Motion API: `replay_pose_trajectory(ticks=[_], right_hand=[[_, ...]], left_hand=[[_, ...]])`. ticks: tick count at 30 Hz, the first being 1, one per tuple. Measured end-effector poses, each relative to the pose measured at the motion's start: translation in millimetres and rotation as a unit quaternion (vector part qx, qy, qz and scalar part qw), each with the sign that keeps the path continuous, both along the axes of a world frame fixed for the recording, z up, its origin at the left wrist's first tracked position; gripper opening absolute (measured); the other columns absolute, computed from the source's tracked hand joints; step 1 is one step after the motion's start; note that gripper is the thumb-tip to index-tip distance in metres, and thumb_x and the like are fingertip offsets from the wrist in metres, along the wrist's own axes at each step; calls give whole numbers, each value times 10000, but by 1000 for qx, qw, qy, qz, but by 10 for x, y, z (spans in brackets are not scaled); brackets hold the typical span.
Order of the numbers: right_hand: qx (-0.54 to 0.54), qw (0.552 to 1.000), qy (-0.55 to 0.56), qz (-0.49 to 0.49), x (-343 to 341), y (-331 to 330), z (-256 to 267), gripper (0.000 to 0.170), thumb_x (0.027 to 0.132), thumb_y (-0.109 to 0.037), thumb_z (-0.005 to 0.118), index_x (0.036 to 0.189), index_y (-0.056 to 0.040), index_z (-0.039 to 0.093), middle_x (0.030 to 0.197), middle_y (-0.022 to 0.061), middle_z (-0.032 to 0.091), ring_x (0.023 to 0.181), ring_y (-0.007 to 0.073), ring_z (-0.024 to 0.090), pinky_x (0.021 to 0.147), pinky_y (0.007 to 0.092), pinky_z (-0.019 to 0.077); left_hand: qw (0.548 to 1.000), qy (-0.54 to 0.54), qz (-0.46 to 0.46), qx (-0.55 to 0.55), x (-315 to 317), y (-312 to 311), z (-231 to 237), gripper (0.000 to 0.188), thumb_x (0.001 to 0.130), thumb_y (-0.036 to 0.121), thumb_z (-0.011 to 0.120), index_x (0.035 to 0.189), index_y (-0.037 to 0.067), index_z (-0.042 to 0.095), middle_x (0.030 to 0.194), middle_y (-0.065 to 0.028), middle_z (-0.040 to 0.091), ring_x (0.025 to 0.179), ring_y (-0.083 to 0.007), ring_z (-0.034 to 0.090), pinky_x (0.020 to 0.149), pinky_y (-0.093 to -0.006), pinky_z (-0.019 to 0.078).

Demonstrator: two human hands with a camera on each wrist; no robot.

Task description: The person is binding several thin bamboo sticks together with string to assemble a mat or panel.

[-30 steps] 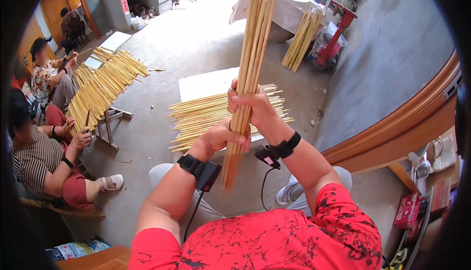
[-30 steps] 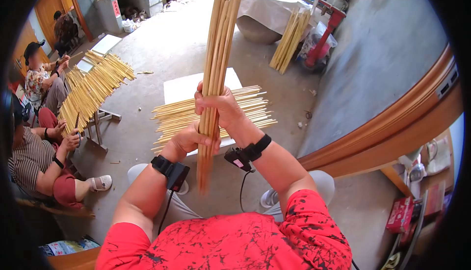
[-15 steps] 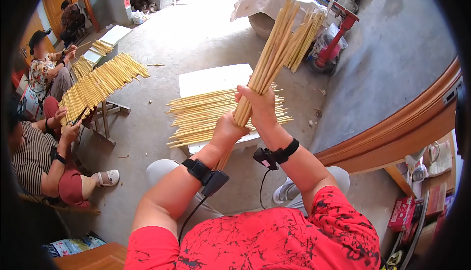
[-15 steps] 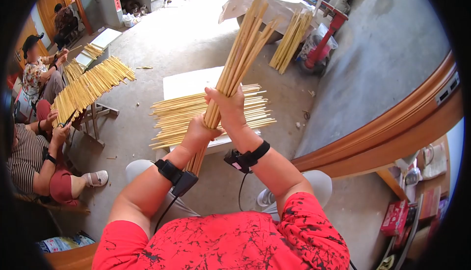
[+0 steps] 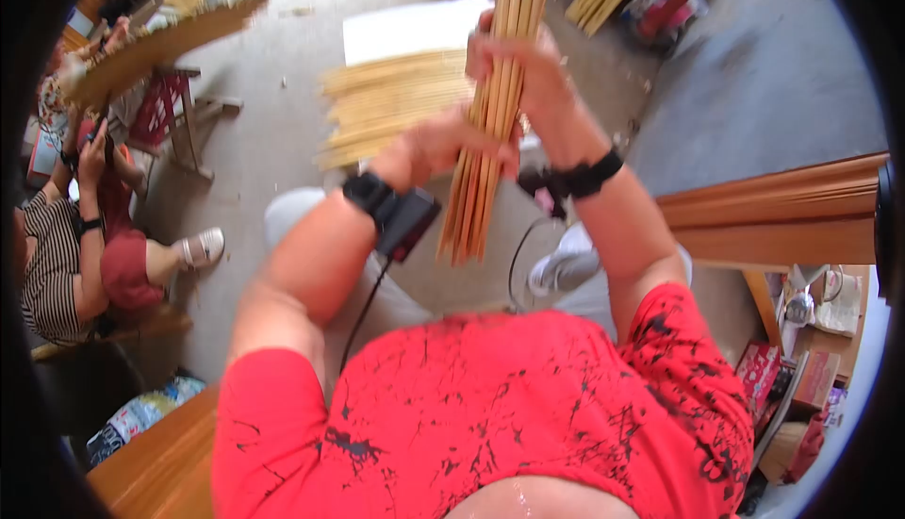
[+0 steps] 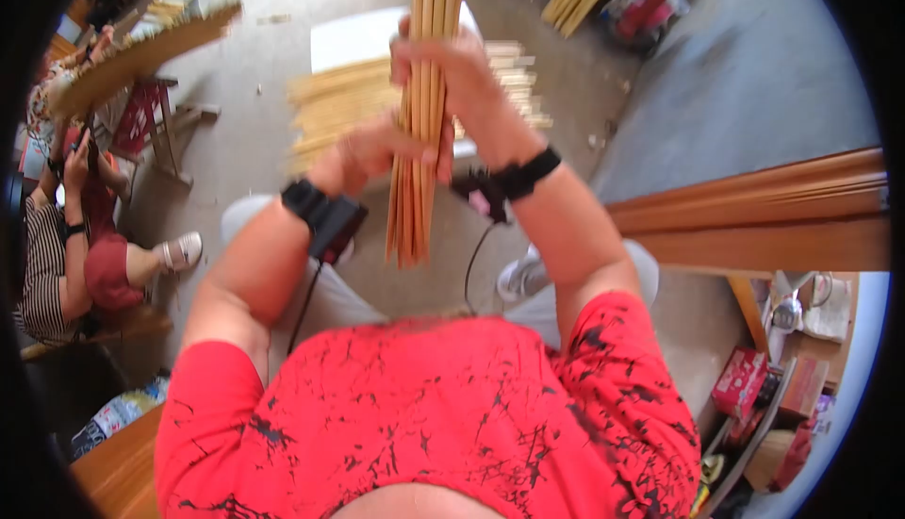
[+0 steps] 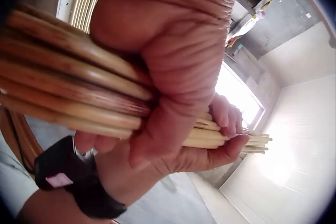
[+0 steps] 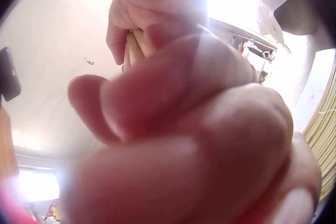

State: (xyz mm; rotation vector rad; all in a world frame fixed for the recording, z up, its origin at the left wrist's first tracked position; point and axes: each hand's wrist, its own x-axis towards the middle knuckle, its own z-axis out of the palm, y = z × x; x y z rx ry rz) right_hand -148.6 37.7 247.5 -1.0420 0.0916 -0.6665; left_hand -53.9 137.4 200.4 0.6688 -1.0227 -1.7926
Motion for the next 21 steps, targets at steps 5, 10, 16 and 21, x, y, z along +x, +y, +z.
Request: replay_pose_trajectory(ticks=[5, 10, 16, 21], right_hand=[[-13, 994, 31, -101, 6, 120, 214, 417, 825, -94, 572, 1199, 10, 420, 918, 81, 587, 835, 149, 578, 716, 270, 490], [-18, 988, 75, -133, -79, -16, -180, 426, 891, -298, 495, 1155, 26, 418, 1059, 130, 520, 1032, 208, 503, 843, 326, 427], [61, 969, 183, -156, -344, 577, -758, 606, 881, -528, 382, 1141, 17, 430, 1060, 134, 515, 1014, 213, 497, 843, 352, 408], [283, 931, 164, -161, -365, 762, -958, 596, 877, -539, 380, 1106, 5, 458, 1013, 122, 529, 983, 206, 507, 829, 338, 406]], left_hand=[[993, -25, 110, -31, 116, -81, 26, 218, 689, 65, 626, 871, 6, 520, 687, -76, 555, 579, -164, 565, 543, -271, 463], [967, 53, 238, -74, 451, -174, 149, 234, 702, 78, 612, 901, 14, 507, 667, -62, 526, 574, -145, 534, 555, -272, 452], [913, 207, 330, -119, 956, -174, 162, 191, 738, 53, 582, 913, 56, 506, 667, -63, 530, 619, -181, 528, 672, -333, 441], [918, 140, 350, -122, 848, -122, 212, 222, 729, 46, 590, 927, 58, 490, 663, -62, 528, 621, -177, 529, 670, -333, 440]])
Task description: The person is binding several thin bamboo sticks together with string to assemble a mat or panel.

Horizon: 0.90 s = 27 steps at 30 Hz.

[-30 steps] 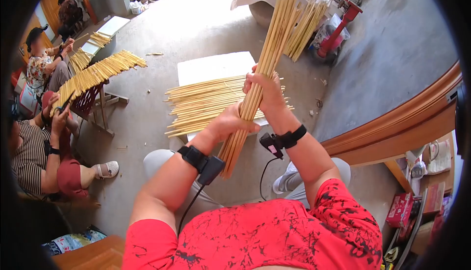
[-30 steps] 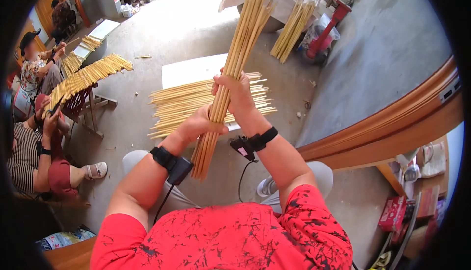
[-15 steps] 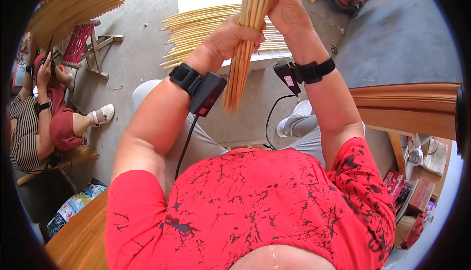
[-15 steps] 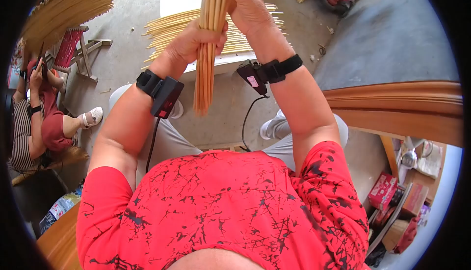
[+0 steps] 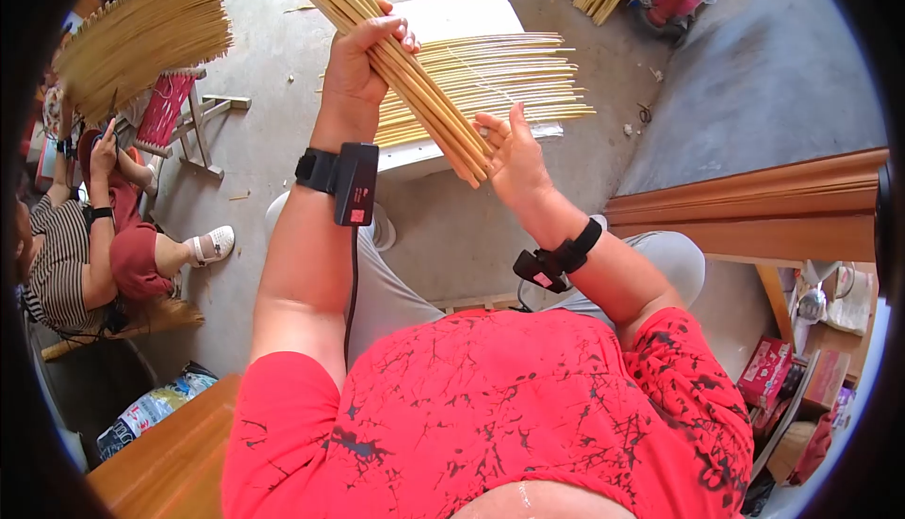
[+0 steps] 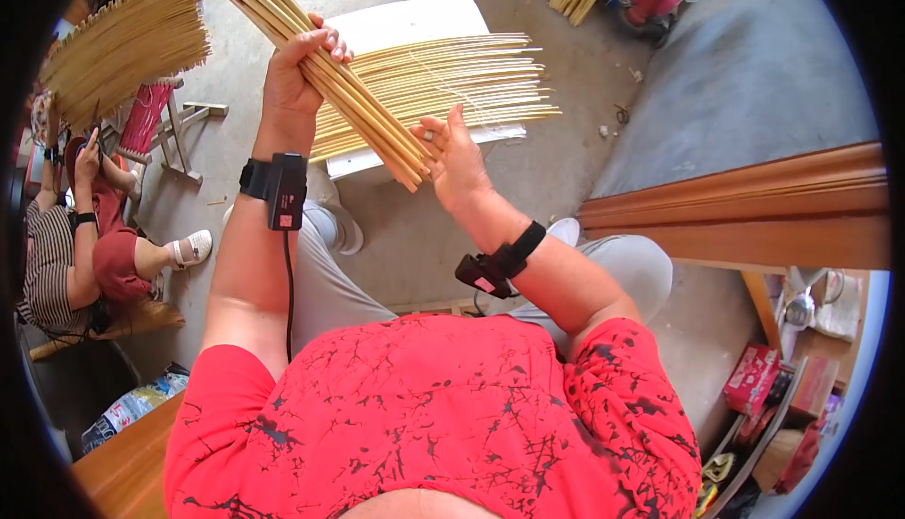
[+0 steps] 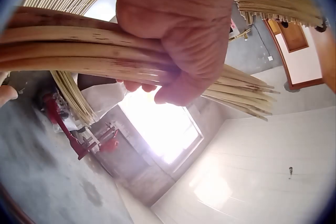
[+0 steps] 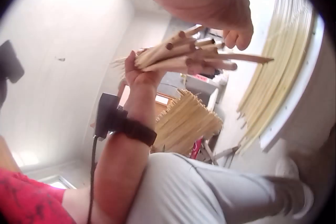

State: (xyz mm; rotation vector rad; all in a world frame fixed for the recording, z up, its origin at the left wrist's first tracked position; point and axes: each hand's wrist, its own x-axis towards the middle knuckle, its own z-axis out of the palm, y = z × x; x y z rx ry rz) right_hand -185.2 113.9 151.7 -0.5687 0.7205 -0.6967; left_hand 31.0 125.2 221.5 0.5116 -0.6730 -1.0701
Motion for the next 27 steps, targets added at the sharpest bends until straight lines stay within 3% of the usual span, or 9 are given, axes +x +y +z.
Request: replay_pose_trajectory(ticks=[4, 6, 9, 12, 13, 16, 21, 25, 27], right_hand=[[-190, 959, 172, -122, -149, -135, -28, 453, 923, -448, 346, 983, -46, 546, 851, 56, 585, 834, 157, 569, 784, 299, 415], [-189, 953, 196, -136, -263, -204, -221, 436, 921, -447, 349, 961, -69, 562, 810, 30, 585, 799, 137, 573, 771, 282, 413], [40, 989, 121, -75, -284, -110, -358, 585, 871, -553, 374, 1041, -11, 512, 870, 88, 556, 890, 199, 547, 779, 338, 435], [110, 990, -64, -60, -15, 40, -171, 637, 851, -585, 379, 1053, 9, 488, 947, 144, 548, 950, 256, 528, 810, 378, 443], [113, 988, -102, -18, 31, 109, 50, 694, 847, -608, 345, 1124, 17, 462, 1030, 169, 548, 967, 270, 533, 842, 373, 439], [63, 998, 23, 14, 182, 3, -187, 780, 837, -651, 261, 1269, -10, 371, 1131, 154, 534, 965, 245, 549, 788, 349, 457], [90, 995, 0, 47, 132, -102, -584, 707, 852, -638, 212, 1130, -49, 486, 887, 97, 608, 707, 193, 574, 551, 298, 446], [119, 992, -12, 51, 143, -13, -595, 744, 856, -621, 249, 1084, 46, 488, 933, 183, 583, 855, 273, 602, 743, 364, 501], [138, 989, -18, 55, 180, 46, -476, 745, 855, -627, 234, 1059, 40, 496, 907, 173, 583, 791, 257, 599, 693, 346, 502]], left_hand=[[1000, 21, 9, -10, 93, 64, 88, 248, 708, 51, 607, 923, 61, 485, 673, -48, 496, 617, -156, 498, 660, -315, 422], [996, 77, -20, -50, 214, 91, 104, 249, 686, 23, 609, 908, 65, 503, 672, -57, 523, 597, -162, 519, 643, -324, 452], [994, 80, -27, -76, 253, 94, 81, 227, 701, 29, 586, 907, 68, 499, 677, -50, 518, 621, -161, 515, 670, -321, 440], [998, 57, -6, -26, 82, 98, 60, 259, 722, 13, 558, 963, 55, 470, 684, -60, 522, 647, -173, 539, 688, -325, 457], [1000, -27, 2, -14, -25, 100, 40, 235, 750, 42, 549, 967, 62, 463, 706, -46, 511, 654, -151, 518, 707, -314, 432], [995, -102, 18, 7, -265, 60, -28, 278, 744, 51, 567, 991, 28, 442, 681, -83, 545, 656, -193, 563, 657, -341, 480], [995, -86, -26, 49, -406, 4, -86, 191, 692, 6, 590, 872, 16, 529, 737, -87, 593, 678, -182, 601, 646, -297, 499], [996, -69, -35, 43, -479, 17, -55, 201, 685, 7, 621, 859, 26, 522, 730, -78, 591, 665, -175, 600, 638, -290, 502], [995, -59, -44, 68, -501, 10, -71, 219, 690, 2, 631, 872, 30, 512, 721, -70, 582, 643, -169, 597, 619, -275, 503]])
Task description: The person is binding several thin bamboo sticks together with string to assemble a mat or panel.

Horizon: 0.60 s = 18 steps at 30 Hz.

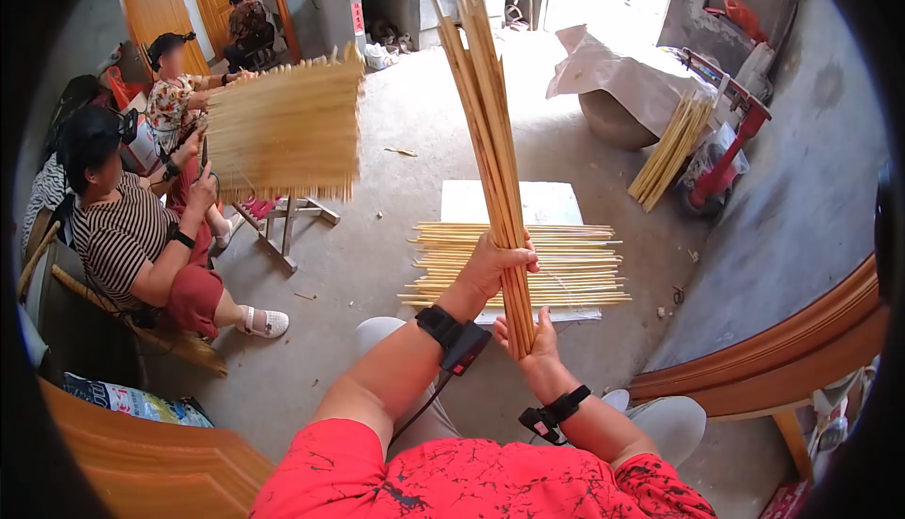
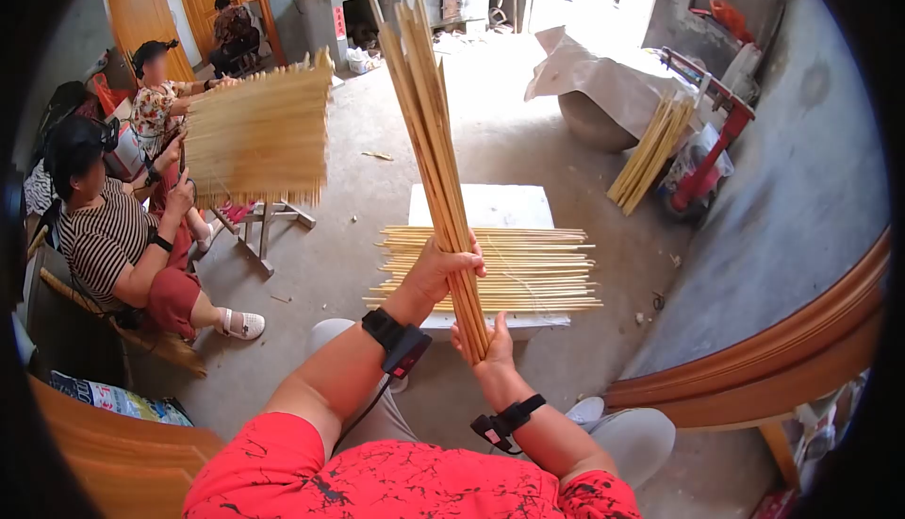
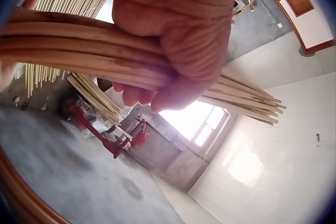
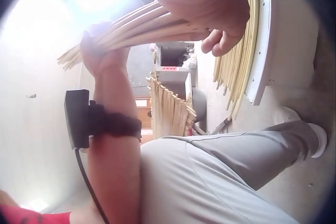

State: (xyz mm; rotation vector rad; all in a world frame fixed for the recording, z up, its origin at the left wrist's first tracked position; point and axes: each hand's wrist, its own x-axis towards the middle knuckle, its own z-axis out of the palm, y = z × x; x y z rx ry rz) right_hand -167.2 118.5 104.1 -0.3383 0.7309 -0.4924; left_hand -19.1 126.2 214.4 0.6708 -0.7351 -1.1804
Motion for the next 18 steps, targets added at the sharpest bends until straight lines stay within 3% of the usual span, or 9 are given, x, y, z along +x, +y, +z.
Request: replay_pose_trajectory(ticks=[1, 7, 9, 12, 14, 15, 18], right_hand=[[22, 1000, -4, 4, 16, 32, 33, 748, 853, -634, 218, 1034, 34, 503, 881, 162, 583, 728, 241, 595, 643, 327, 504], [16, 999, 1, 39, -23, 121, 21, 711, 868, -603, 241, 1057, 39, 481, 915, 182, 572, 777, 275, 600, 689, 384, 511], [14, 999, 17, 34, -32, 139, 57, 681, 869, -601, 250, 1046, 10, 494, 891, 154, 573, 742, 265, 593, 652, 370, 504], [-61, 995, 61, 54, -121, 79, -83, 553, 893, -533, 314, 1032, -35, 506, 877, 106, 574, 727, 221, 577, 628, 336, 481], [-152, 960, 232, 24, -204, -66, -294, 349, 910, -382, 419, 1018, -65, 516, 851, 57, 571, 734, 163, 560, 623, 299, 455], [-149, 961, 234, 15, -248, -109, -213, 349, 910, -382, 419, 1018, -65, 516, 851, 57, 571, 734, 163, 560, 623, 299, 455], [-286, 940, 159, -100, -347, -394, 272, 192, 890, -196, 489, 1005, -45, 519, 864, 46, 583, 751, 121, 554, 643, 282, 452]], left_hand=[[1000, 2, -1, 0, -8, -5, -6, 219, 690, 2, 631, 872, 30, 512, 721, -70, 582, 643, -169, 597, 619, -275, 503], [999, -28, -15, 12, -84, 0, -11, 223, 692, -7, 629, 873, 28, 504, 710, -56, 567, 617, -151, 585, 581, -257, 490], [998, -62, 8, 16, -98, 7, -28, 215, 688, -11, 626, 865, 22, 507, 702, -53, 564, 605, -143, 579, 566, -253, 484], [996, -85, 19, 25, -64, -21, -115, 203, 682, -20, 634, 842, 17, 515, 672, -40, 559, 570, -130, 572, 527, -240, 479], [988, -145, 40, 44, -33, -26, -129, 228, 667, -21, 656, 841, 17, 513, 666, -24, 542, 561, -106, 555, 500, -230, 470], [988, -145, 31, 43, -24, -7, -107, 228, 667, -21, 656, 841, 17, 513, 666, -24, 542, 561, -106, 555, 500, -230, 470], [935, -334, 101, 58, -4, 20, -157, 298, 645, -1, 683, 883, 18, 505, 699, 1, 516, 647, -91, 497, 560, -251, 448]])
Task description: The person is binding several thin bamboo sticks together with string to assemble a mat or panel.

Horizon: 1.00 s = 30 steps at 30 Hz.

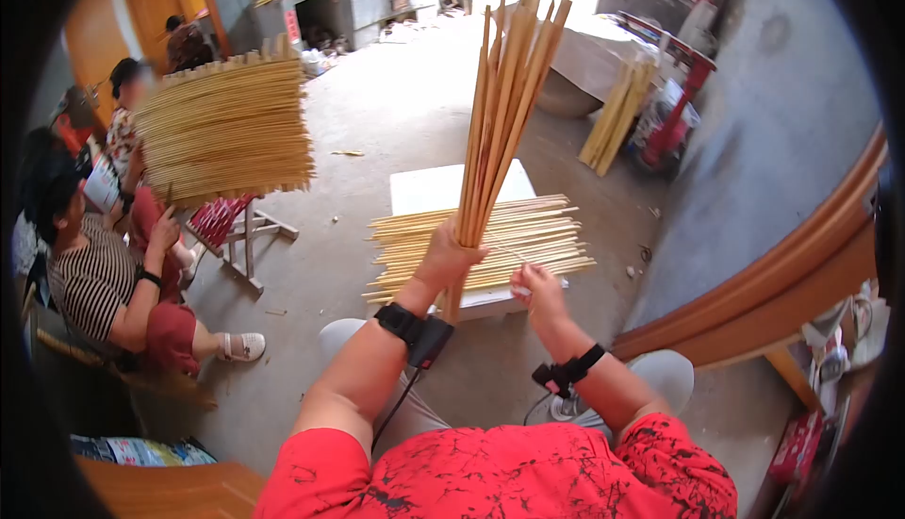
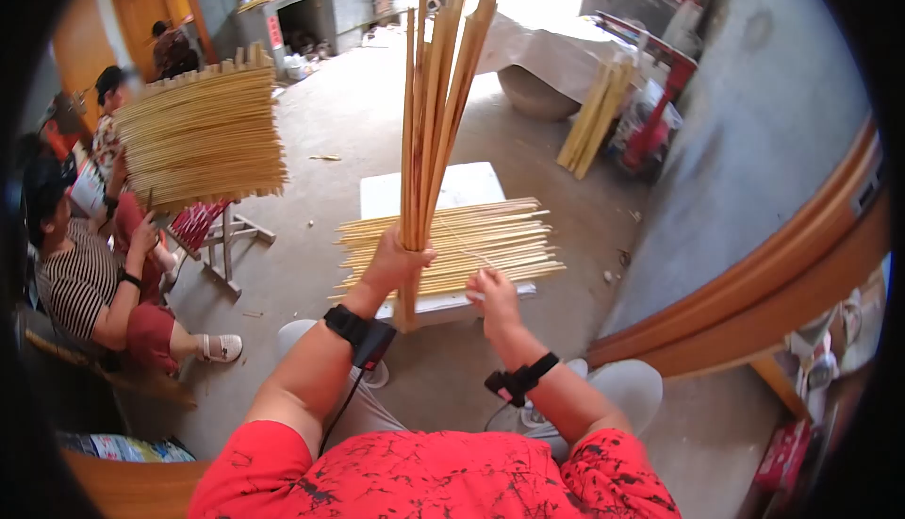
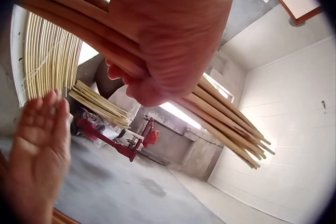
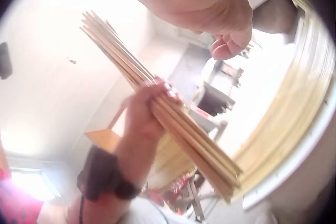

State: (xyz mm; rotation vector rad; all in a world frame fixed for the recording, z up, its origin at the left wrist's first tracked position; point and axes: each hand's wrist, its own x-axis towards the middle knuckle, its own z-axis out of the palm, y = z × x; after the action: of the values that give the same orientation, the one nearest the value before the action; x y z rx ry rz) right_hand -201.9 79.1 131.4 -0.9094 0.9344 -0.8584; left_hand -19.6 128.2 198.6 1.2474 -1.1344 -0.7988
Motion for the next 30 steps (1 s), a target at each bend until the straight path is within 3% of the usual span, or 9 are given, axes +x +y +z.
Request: replay_pose_trajectory(ticks=[4, 6, 10, 13, 18, 30], right_hand=[[-207, 973, -81, -59, -208, -210, 1159, 144, 877, -141, 512, 944, -20, 551, 830, 52, 600, 680, 89, 549, 582, 209, 437], [-285, 947, -113, -97, -364, -261, 1570, 124, 871, -112, 521, 939, -14, 558, 815, 57, 603, 659, 78, 544, 563, 198, 432], [-371, 903, -175, -131, -595, -230, 2062, 116, 865, -86, 532, 946, -7, 559, 821, 68, 606, 641, 75, 542, 554, 204, 431], [-380, 893, -187, -152, -699, -190, 2204, 123, 864, -94, 537, 945, -6, 567, 819, 72, 610, 636, 75, 544, 551, 204, 430], [-371, 893, -189, -171, -779, -221, 2240, 132, 863, -106, 544, 947, -10, 578, 809, 67, 614, 639, 76, 546, 554, 205, 428], [-348, 909, -138, -187, -777, -290, 2206, 132, 819, -137, 615, 867, -18, 581, 743, 31, 604, 607, 65, 531, 530, 189, 410]], left_hand=[[989, -147, 19, -13, 12, 67, 61, 322, 634, 23, 643, 933, 13, 522, 709, -62, 549, 647, -139, 515, 605, -283, 454], [981, -192, 23, -24, 19, 64, 49, 371, 623, 17, 625, 981, 20, 529, 735, -108, 575, 652, -178, 549, 623, -295, 463], [974, -226, 14, -26, 45, 98, 61, 464, 624, 17, 624, 1077, 25, 523, 766, -114, 596, 681, -178, 581, 647, -290, 473], [972, -233, 9, -27, 83, 72, -10, 477, 623, 17, 623, 1088, 24, 517, 778, -120, 605, 690, -193, 596, 649, -292, 476], [957, -284, 19, -50, 108, 42, -19, 468, 611, 24, 619, 1068, 19, 518, 779, -178, 602, 718, -308, 610, 640, -342, 483], [923, -368, 74, -90, 136, -8, -78, 369, 611, 53, 619, 964, 18, 520, 719, -195, 583, 690, -374, 570, 579, -406, 466]])
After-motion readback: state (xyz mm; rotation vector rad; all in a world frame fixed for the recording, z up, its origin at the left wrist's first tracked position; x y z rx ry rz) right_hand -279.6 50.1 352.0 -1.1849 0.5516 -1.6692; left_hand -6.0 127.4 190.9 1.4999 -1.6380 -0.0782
